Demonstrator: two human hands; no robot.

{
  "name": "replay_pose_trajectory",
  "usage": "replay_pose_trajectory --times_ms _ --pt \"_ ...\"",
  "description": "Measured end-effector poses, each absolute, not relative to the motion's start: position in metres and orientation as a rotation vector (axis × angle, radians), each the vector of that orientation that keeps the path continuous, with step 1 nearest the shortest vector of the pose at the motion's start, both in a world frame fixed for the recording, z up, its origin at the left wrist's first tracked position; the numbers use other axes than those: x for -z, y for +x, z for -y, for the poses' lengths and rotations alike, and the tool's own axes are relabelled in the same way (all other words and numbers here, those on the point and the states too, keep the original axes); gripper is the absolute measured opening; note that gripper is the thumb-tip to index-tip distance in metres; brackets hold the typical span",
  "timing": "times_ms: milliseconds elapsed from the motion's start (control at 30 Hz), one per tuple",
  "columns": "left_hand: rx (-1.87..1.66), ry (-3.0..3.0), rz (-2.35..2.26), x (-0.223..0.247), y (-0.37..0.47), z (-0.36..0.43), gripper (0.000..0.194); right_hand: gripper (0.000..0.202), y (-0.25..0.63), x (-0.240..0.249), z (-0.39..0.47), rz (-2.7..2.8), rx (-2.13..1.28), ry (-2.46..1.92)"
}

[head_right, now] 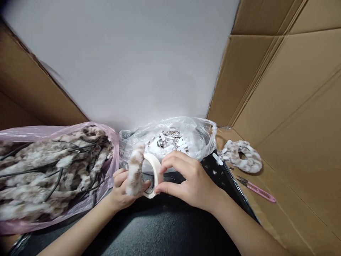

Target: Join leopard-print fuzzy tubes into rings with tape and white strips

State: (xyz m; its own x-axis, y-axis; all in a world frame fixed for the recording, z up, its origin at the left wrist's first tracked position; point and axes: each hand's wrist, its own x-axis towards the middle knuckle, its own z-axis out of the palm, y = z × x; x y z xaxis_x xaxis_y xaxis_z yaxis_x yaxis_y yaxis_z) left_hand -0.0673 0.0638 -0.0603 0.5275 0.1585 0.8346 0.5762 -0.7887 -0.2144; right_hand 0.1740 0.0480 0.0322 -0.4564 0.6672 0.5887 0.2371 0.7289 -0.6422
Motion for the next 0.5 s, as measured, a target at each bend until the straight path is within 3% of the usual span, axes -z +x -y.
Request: replay_pose_trajectory --times_ms 100,267,500 --pt "1.190 -2.313 0.577 0.060 -0.066 -0.063 0.021 0.014 0.177 -0.034 -0.047 2.066 -0.591 -0.722" --pt "1.148 -2.384 0.557 0.053 -0.064 -0.058 0.017 0.025 0.181 -0.034 -0.047 2.076 -0.546 -0.815" --pt "1.030 -2.441 0.539 0.044 -0.064 -0.055 0.017 0.017 0.184 -0.032 -0.049 2.135 -0.569 -0.821"
